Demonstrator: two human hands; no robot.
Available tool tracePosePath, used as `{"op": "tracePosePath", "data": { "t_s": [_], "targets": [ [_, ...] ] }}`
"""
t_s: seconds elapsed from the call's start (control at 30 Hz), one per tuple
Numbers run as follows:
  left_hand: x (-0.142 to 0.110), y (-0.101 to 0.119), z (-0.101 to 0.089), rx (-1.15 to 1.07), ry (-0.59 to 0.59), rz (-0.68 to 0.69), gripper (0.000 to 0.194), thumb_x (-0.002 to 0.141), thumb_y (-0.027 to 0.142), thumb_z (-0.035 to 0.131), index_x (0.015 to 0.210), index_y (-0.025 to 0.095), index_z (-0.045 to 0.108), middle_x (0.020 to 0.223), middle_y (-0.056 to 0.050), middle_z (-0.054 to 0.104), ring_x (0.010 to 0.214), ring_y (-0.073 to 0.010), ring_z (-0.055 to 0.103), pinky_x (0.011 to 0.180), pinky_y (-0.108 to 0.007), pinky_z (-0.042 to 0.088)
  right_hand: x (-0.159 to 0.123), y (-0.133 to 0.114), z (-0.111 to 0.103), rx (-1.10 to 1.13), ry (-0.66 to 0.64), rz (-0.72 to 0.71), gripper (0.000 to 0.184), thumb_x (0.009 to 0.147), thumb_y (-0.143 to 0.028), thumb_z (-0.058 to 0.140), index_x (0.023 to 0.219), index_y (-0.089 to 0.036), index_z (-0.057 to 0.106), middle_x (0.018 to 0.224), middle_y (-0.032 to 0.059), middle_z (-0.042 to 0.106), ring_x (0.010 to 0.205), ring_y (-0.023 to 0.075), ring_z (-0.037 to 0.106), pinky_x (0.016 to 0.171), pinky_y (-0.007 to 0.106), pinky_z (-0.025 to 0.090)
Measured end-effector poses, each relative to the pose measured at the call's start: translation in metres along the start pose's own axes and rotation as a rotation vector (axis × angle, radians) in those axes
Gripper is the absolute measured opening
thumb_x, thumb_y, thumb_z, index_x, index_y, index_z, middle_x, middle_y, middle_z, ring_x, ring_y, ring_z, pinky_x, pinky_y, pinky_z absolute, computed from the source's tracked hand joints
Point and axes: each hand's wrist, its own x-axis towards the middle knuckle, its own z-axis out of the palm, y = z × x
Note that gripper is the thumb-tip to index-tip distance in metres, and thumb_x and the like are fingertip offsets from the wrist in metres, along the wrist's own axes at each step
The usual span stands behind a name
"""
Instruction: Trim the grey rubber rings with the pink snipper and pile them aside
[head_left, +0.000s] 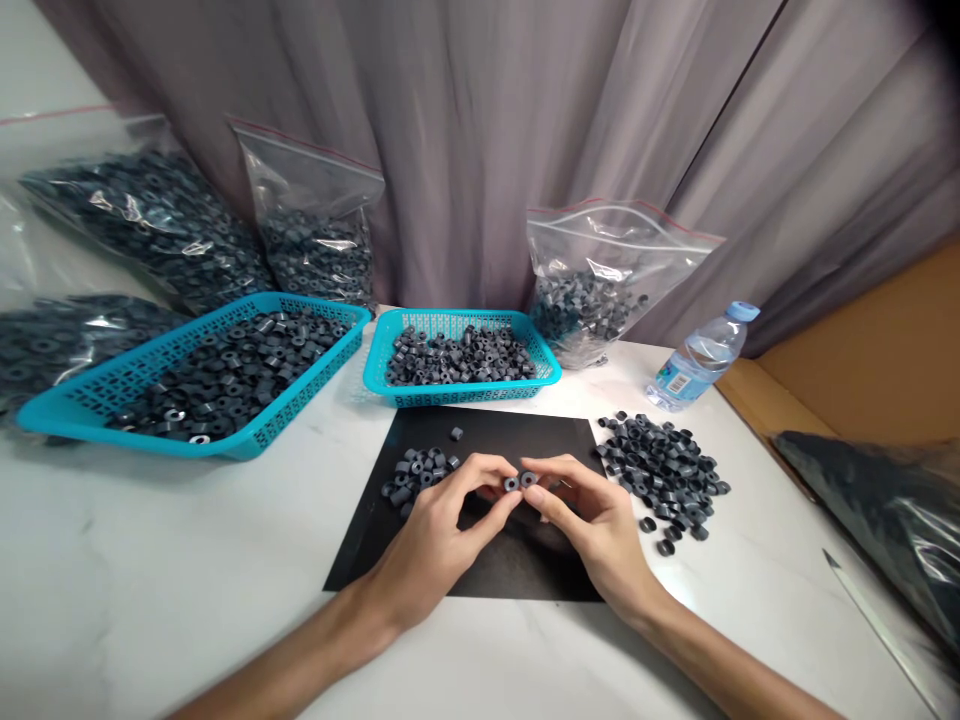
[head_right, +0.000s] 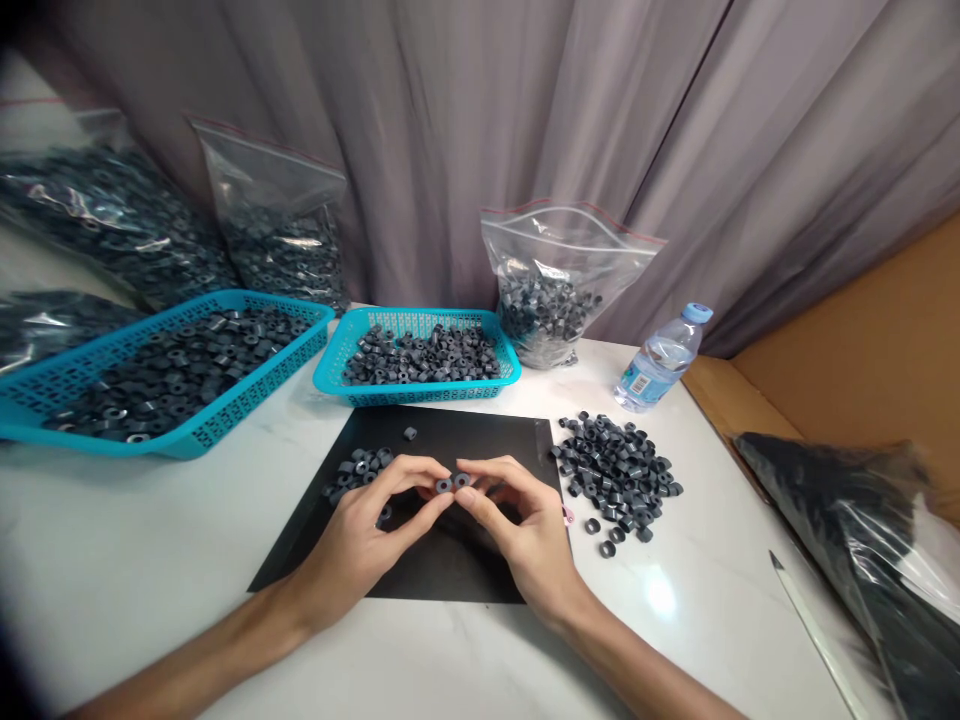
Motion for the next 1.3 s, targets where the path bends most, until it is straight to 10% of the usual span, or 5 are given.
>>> {"op": "tracePosePath", "data": {
  "t_s": [0.67,1.3],
  "targets": [
    [0.0017,0.0023,0.0041,0.042,0.005,-0.103,0.011,0.095,0.031,0.058,0.106,0.029,0.054,0.096,0.005,0.075,0.091,-0.0141,0.074,0.077,-0.021,0.054,0.0043,-0.0004,-0.0011,0.135,-0.070,0.095,0.024,0.084,-0.038,0.073,0.104,-0.023,0.075,0.092,0.0033,0.060,0.071,0.0134,0.058,0.049,0.021,0.051],
    [0.0001,0.0000,0.0042,0.353,0.120,0.133,0.007,0.094,0.028,0.062,0.099,0.023,0.063,0.083,0.002,0.059,0.077,-0.0141,0.061,0.072,-0.027,0.047,0.0059,0.0029,-0.0020,0.162,-0.028,0.179,0.023,0.082,-0.037,0.077,0.098,-0.021,0.075,0.065,-0.0035,0.056,0.054,0.0076,0.048,0.045,0.018,0.040]
  ]
}}
